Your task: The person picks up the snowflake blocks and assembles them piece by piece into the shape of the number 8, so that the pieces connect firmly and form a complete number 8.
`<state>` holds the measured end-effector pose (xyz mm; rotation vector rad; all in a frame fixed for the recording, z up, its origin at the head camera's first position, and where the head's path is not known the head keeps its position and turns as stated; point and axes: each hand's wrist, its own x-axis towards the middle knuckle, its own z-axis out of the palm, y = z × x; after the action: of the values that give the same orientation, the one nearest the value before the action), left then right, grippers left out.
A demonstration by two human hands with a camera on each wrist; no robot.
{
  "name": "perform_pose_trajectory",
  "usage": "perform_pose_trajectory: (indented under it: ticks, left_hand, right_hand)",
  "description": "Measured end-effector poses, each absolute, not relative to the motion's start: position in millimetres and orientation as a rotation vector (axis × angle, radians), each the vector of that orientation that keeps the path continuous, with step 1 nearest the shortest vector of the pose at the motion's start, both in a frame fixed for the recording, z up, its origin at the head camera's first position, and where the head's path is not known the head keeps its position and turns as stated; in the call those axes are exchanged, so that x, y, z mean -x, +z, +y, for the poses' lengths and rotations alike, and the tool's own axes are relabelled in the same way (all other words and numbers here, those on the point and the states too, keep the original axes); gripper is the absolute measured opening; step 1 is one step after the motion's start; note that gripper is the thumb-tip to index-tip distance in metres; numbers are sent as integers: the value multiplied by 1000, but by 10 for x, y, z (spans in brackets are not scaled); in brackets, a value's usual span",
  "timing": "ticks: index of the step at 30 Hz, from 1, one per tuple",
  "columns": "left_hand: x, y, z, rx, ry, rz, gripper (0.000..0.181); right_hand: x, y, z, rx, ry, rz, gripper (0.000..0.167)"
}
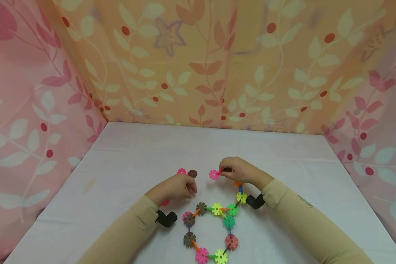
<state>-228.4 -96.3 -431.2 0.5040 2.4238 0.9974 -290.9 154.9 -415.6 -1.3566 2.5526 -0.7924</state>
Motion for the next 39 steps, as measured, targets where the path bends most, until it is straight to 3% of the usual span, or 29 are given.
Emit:
perform_pose_trajectory:
  ticks: [4, 9, 15, 20, 26, 39]
  left_hand:
    - [2090, -4362, -1089, -796, 696, 2428, 28]
    - [1940, -4422, -1093, -978, 505, 2465, 30]
    - [1922, -4443, -1087, -930, 485, 2526, 28]
    - [1997, -4361, -1133, -732, 526, 2581, 23]
    - [2192, -4240, -1011, -543, 759, 2759, 9]
    - [2276, -4334, -661, -673, 936, 3119, 8]
  right_hand:
    - [2904, -4167, 1573, 1289, -774, 2531, 7]
    - [2910, -4185, 1573, 1305, -775, 2521, 6]
    - [2904, -4182, 1554, 1225, -775, 2526, 2]
    - [2882, -4178, 1526, 1101, -765, 2518, 18]
    - [2871, -4186, 1530, 1174, -710, 2510, 33]
    - [2864, -4135, 1510, 1220, -807, 2523, 36]
